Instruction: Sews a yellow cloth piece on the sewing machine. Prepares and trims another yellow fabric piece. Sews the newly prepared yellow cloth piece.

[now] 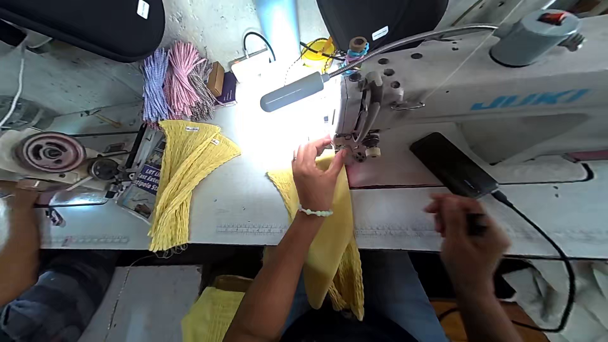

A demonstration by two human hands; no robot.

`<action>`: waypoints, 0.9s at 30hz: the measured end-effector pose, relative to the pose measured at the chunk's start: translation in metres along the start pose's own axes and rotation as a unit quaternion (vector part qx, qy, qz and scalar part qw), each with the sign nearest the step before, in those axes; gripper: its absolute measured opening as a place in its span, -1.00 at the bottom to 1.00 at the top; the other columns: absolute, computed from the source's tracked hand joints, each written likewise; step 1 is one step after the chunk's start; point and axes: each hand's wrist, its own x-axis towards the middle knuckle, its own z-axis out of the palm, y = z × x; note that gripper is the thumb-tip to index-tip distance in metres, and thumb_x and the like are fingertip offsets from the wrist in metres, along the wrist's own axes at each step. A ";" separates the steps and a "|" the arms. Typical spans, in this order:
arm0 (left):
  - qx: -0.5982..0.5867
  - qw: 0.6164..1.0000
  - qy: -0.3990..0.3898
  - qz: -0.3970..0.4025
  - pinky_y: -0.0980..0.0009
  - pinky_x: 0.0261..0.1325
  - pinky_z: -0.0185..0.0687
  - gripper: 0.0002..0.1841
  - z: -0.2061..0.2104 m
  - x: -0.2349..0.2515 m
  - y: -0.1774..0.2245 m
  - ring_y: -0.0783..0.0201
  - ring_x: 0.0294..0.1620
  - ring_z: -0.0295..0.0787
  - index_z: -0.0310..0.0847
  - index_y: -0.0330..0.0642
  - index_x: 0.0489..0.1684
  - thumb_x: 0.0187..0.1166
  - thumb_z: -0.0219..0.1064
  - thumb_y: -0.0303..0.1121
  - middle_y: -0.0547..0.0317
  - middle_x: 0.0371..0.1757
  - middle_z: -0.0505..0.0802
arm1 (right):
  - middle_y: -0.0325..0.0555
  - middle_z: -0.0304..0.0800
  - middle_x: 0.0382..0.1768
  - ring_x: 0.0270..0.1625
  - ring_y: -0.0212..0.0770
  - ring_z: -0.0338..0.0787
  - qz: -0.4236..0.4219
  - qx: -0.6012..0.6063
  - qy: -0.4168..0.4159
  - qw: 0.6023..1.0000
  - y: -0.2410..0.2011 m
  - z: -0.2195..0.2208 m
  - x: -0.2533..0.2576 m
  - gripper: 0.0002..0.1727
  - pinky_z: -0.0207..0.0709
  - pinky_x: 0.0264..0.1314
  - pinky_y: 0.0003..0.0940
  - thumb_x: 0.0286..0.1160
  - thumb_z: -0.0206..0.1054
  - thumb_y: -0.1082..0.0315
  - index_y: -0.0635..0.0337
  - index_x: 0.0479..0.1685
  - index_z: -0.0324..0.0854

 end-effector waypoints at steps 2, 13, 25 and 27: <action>0.017 0.999 0.025 -0.019 0.27 0.02 0.61 -0.62 0.009 0.001 0.002 0.16 -0.05 0.73 0.78 -0.27 0.01 0.28 0.67 -0.30 0.01 -0.09 0.83 | -0.17 0.79 -0.35 -0.42 -0.72 0.56 -0.037 -0.008 -0.042 0.998 -0.008 0.021 -0.006 -0.64 0.42 -0.33 -0.84 0.84 0.09 0.30 0.45 -0.07 0.69; 0.281 0.940 0.008 0.194 0.18 -0.34 0.51 -0.78 0.004 0.010 -0.006 0.09 -0.48 0.71 0.78 -0.26 -0.39 0.65 0.33 -0.36 0.06 -0.53 0.74 | -0.05 0.83 -0.25 -0.44 -0.63 0.59 -0.060 -0.033 -0.114 0.991 -0.027 0.067 0.007 -0.71 0.46 -0.36 -0.82 0.72 0.19 0.36 0.33 0.00 0.81; 0.097 0.971 -0.078 0.202 0.28 0.01 0.60 -0.83 -0.037 -0.040 0.022 0.19 -0.30 0.77 0.84 -0.22 -0.33 0.59 0.36 -0.38 0.12 -0.40 0.83 | -0.64 0.52 -0.61 -0.66 -0.70 0.35 0.135 0.284 -0.105 0.943 -0.063 0.083 0.050 -0.73 0.26 -0.60 -0.75 0.67 0.18 0.34 -0.02 0.07 0.81; 0.056 0.958 -0.066 0.274 0.31 0.23 0.63 -0.88 -0.042 -0.031 0.033 0.16 -0.03 0.81 0.86 -0.22 -0.13 0.55 0.40 -0.46 0.06 -0.14 0.91 | -0.72 0.63 -0.51 -0.57 -0.77 0.42 0.071 0.229 -0.100 0.966 -0.051 0.073 0.042 -0.76 0.33 -0.51 -0.79 0.69 0.19 0.33 0.00 0.01 0.82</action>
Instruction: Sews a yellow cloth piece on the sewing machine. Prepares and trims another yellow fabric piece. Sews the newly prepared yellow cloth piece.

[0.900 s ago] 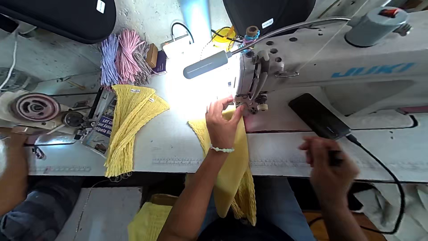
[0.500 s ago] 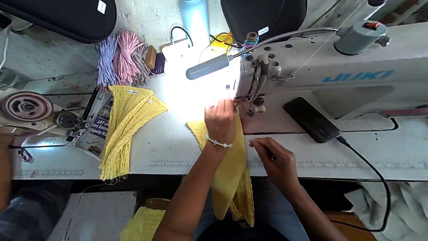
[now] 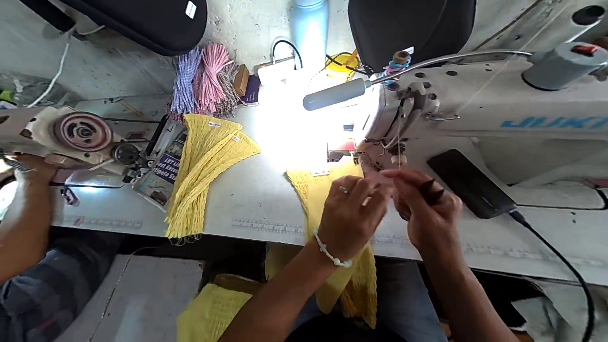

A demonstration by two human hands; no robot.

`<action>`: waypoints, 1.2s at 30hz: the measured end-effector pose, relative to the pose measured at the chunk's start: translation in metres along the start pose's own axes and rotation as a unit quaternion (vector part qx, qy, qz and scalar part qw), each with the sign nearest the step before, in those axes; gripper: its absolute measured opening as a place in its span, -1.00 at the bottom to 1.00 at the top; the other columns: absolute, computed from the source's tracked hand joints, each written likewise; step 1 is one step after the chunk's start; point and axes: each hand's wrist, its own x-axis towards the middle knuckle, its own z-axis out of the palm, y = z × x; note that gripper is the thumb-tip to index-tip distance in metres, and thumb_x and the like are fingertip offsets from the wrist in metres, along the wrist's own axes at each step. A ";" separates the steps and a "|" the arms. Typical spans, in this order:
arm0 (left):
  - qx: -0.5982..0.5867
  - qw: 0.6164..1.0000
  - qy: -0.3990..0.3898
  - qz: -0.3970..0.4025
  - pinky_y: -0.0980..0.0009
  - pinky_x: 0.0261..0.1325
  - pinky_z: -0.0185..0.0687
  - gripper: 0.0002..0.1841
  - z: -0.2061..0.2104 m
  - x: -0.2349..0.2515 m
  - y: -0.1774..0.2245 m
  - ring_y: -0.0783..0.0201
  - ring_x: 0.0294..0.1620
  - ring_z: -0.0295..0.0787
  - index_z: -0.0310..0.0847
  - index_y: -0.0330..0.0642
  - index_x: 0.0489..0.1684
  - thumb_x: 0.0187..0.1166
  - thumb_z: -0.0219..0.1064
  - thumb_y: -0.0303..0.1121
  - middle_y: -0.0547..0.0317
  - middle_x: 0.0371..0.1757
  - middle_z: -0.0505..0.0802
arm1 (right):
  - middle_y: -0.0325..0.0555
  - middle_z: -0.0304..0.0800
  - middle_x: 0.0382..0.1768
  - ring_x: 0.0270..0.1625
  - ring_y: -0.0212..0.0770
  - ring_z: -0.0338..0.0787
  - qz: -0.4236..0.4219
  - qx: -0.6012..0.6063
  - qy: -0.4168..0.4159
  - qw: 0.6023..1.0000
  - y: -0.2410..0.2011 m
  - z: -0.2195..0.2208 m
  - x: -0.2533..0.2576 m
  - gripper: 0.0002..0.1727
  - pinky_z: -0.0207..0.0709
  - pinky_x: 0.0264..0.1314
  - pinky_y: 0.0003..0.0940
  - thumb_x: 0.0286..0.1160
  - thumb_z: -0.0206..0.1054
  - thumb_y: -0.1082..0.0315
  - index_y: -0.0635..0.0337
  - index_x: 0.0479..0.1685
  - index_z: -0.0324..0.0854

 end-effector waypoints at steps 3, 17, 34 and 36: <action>-0.031 0.984 -0.092 0.147 0.07 0.63 0.47 -0.83 -0.009 0.030 0.003 0.05 0.27 0.84 0.82 -0.25 -0.05 0.63 0.28 -0.57 -0.07 0.07 0.91 | -0.87 0.55 -0.59 -0.54 -0.89 0.45 -0.013 -0.089 0.003 0.996 0.006 -0.019 -0.026 -0.79 0.35 -0.46 -0.88 0.59 0.22 0.32 -0.18 -0.41 0.63; -0.113 0.977 -0.118 -0.138 0.41 -0.14 0.77 -0.91 0.022 -0.018 -0.051 0.18 -0.33 0.82 0.87 -0.39 -0.30 0.47 0.43 -0.56 -0.10 -0.33 0.83 | 0.38 0.76 -0.07 -0.13 0.31 0.82 -0.009 -0.497 -0.073 0.865 0.002 -0.047 -0.017 -0.57 0.67 -0.12 0.22 0.52 0.43 0.23 0.46 0.15 0.72; -0.072 0.909 -0.223 -0.343 0.05 0.08 0.66 -0.87 0.043 0.033 -0.067 -0.06 -0.11 0.75 0.80 -0.42 -0.17 0.64 0.33 -0.53 -0.21 -0.19 0.77 | -0.02 0.71 -0.38 -0.51 -0.28 0.64 0.285 -0.266 -0.037 0.920 0.042 0.001 0.070 -0.64 0.60 -0.35 -0.34 0.87 0.09 0.24 0.39 0.09 0.64; -0.075 0.891 -0.238 -0.378 0.03 0.06 0.64 -0.87 0.048 0.036 -0.067 -0.06 -0.10 0.74 0.80 -0.39 -0.20 0.64 0.33 -0.52 -0.19 -0.18 0.76 | -0.21 0.62 -0.66 -0.72 -0.45 0.56 0.296 -0.130 -0.003 0.946 0.056 0.002 0.073 -0.80 0.52 -0.61 -0.58 0.78 0.21 0.34 0.34 -0.05 0.62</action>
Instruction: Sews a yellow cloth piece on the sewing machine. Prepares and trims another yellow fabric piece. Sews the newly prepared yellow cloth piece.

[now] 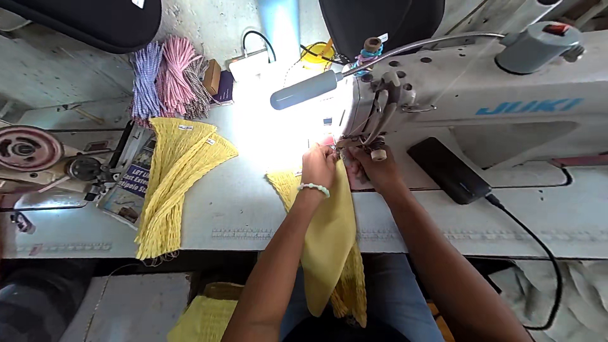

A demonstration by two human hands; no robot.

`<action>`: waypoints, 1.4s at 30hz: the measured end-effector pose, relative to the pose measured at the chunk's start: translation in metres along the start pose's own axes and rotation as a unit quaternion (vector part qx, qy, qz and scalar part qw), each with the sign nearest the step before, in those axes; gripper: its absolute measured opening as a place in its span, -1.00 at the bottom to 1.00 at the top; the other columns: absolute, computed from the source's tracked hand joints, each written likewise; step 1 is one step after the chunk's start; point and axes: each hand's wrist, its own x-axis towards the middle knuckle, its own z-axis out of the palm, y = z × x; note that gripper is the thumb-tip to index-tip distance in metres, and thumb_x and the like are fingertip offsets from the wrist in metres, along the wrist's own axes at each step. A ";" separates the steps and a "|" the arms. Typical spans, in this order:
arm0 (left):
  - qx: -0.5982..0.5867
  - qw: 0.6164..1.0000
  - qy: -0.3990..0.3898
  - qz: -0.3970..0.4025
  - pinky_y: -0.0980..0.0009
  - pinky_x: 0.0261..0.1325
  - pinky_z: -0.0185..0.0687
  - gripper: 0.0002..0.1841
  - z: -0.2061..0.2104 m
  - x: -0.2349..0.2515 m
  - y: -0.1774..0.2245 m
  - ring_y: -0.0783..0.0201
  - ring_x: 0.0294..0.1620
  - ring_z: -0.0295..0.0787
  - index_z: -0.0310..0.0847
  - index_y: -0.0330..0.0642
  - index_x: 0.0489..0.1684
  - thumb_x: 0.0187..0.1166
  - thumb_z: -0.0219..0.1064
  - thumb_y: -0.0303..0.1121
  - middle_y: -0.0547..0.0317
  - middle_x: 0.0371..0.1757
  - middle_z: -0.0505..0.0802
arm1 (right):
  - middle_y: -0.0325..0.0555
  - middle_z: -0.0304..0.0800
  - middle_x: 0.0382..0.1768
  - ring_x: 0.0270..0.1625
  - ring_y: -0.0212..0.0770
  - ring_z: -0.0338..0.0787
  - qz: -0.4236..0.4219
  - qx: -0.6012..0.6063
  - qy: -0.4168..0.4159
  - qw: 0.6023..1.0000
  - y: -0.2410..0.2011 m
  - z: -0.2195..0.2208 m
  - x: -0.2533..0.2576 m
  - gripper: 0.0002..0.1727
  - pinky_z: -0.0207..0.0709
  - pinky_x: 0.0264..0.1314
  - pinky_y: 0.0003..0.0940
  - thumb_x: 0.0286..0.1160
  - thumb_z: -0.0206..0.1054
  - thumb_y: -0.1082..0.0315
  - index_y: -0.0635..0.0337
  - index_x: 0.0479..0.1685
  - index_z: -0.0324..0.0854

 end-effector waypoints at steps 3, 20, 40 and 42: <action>-0.012 0.999 0.041 -0.005 0.11 -0.03 0.64 -0.88 0.009 0.001 -0.007 0.03 -0.19 0.74 0.82 -0.35 -0.30 0.59 0.39 -0.51 -0.13 -0.27 0.78 | -0.27 0.59 -0.73 -0.76 -0.47 0.55 -0.003 0.073 -0.026 0.997 0.007 0.006 0.004 -0.91 0.49 -0.68 -0.61 0.66 0.33 0.46 0.32 -0.05 0.67; -0.043 0.993 0.100 0.039 0.30 -0.17 0.63 -0.91 0.020 0.003 -0.020 0.18 -0.33 0.68 0.84 -0.34 -0.36 0.51 0.44 -0.55 -0.03 -0.38 0.73 | -0.29 0.57 -0.75 -0.79 -0.49 0.51 -0.006 0.047 -0.010 0.999 0.009 0.012 0.007 -0.93 0.46 -0.72 -0.65 0.61 0.35 0.52 0.28 -0.08 0.71; -0.020 0.991 0.112 0.075 0.33 -0.27 0.60 -0.90 0.024 0.002 -0.022 0.19 -0.40 0.63 0.79 -0.37 -0.37 0.53 0.41 -0.55 0.00 -0.43 0.65 | -0.27 0.58 -0.74 -0.79 -0.48 0.52 -0.012 0.045 -0.015 0.999 0.012 0.010 0.008 -0.92 0.48 -0.73 -0.63 0.59 0.36 0.53 0.26 -0.06 0.71; -0.019 0.991 0.104 0.077 0.28 -0.23 0.64 -0.91 0.023 0.002 -0.022 0.15 -0.37 0.66 0.80 -0.38 -0.34 0.53 0.41 -0.54 -0.03 -0.40 0.67 | -0.26 0.60 -0.71 -0.78 -0.47 0.53 -0.012 0.032 -0.015 0.999 0.011 0.010 0.008 -0.91 0.48 -0.72 -0.63 0.59 0.37 0.52 0.25 -0.04 0.71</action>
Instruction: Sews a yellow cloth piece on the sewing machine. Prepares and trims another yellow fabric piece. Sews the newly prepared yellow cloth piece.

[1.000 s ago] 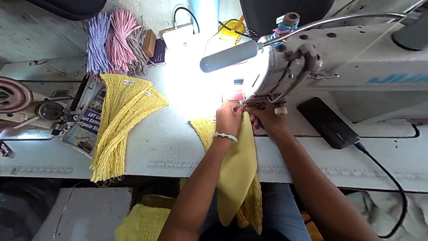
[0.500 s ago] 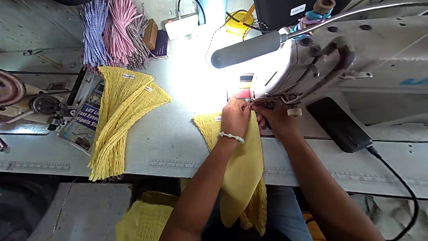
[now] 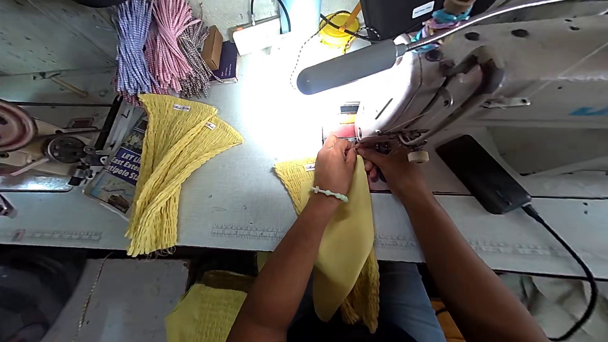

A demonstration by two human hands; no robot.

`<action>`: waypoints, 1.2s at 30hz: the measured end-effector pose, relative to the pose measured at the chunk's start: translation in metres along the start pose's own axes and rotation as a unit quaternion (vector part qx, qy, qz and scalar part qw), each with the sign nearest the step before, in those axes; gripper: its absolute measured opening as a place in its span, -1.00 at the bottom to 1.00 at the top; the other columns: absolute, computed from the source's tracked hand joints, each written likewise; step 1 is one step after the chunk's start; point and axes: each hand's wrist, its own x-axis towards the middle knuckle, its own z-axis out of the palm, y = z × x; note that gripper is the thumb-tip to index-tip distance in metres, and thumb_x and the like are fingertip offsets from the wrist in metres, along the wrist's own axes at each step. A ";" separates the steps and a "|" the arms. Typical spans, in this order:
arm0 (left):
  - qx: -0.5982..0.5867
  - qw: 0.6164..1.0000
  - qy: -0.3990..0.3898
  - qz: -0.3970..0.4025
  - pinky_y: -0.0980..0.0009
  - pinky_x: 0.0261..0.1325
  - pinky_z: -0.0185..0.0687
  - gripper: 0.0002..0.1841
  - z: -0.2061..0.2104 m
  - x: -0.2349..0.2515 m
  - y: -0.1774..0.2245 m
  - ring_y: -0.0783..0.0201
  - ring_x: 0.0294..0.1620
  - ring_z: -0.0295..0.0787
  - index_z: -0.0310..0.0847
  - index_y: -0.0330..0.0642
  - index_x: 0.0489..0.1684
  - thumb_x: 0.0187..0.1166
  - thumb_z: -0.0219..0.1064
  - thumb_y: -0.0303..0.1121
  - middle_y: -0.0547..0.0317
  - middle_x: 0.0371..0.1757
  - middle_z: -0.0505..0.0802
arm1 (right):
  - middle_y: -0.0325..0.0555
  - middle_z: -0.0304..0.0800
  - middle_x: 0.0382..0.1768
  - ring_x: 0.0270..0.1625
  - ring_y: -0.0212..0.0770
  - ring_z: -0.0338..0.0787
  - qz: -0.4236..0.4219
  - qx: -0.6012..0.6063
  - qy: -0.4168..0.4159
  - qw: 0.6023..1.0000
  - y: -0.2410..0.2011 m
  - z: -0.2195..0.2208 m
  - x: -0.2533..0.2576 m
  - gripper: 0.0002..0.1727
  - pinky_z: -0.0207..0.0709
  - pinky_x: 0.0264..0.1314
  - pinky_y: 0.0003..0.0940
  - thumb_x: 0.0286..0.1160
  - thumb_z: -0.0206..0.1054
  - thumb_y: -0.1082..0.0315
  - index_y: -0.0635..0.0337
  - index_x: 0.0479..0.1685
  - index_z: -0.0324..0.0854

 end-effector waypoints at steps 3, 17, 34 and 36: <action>0.003 1.000 -0.004 0.000 0.27 -0.22 0.66 -0.91 0.000 0.000 0.000 0.13 -0.36 0.67 0.80 -0.37 -0.32 0.54 0.41 -0.54 -0.03 -0.39 0.68 | -0.27 0.60 -0.71 -0.77 -0.47 0.54 -0.003 -0.004 -0.001 1.000 0.000 0.000 0.000 -0.91 0.48 -0.72 -0.63 0.60 0.37 0.51 0.25 -0.04 0.71; 0.021 0.999 0.012 0.024 0.33 -0.29 0.62 -0.89 0.001 -0.001 0.001 0.17 -0.41 0.64 0.76 -0.37 -0.41 0.52 0.42 -0.55 -0.01 -0.42 0.65 | -0.26 0.61 -0.71 -0.78 -0.47 0.55 0.008 0.007 -0.002 1.000 0.001 -0.001 -0.001 -0.90 0.48 -0.73 -0.63 0.59 0.38 0.49 0.23 -0.03 0.70; 0.049 0.998 0.010 0.046 0.27 -0.20 0.71 -0.91 0.004 -0.002 0.002 0.09 -0.33 0.72 0.75 -0.42 -0.37 0.52 0.41 -0.57 -0.09 -0.34 0.69 | -0.30 0.58 -0.73 -0.78 -0.49 0.53 0.013 0.001 0.006 1.000 -0.004 0.000 -0.004 -0.92 0.48 -0.72 -0.64 0.61 0.37 0.50 0.25 -0.04 0.68; 0.051 0.997 0.014 0.050 0.29 -0.23 0.70 -0.91 0.004 -0.002 0.001 0.10 -0.35 0.70 0.74 -0.42 -0.38 0.52 0.41 -0.57 -0.08 -0.35 0.68 | -0.29 0.58 -0.74 -0.78 -0.49 0.53 0.011 0.001 0.007 1.000 -0.005 0.001 -0.004 -0.92 0.48 -0.72 -0.64 0.59 0.37 0.50 0.26 -0.05 0.70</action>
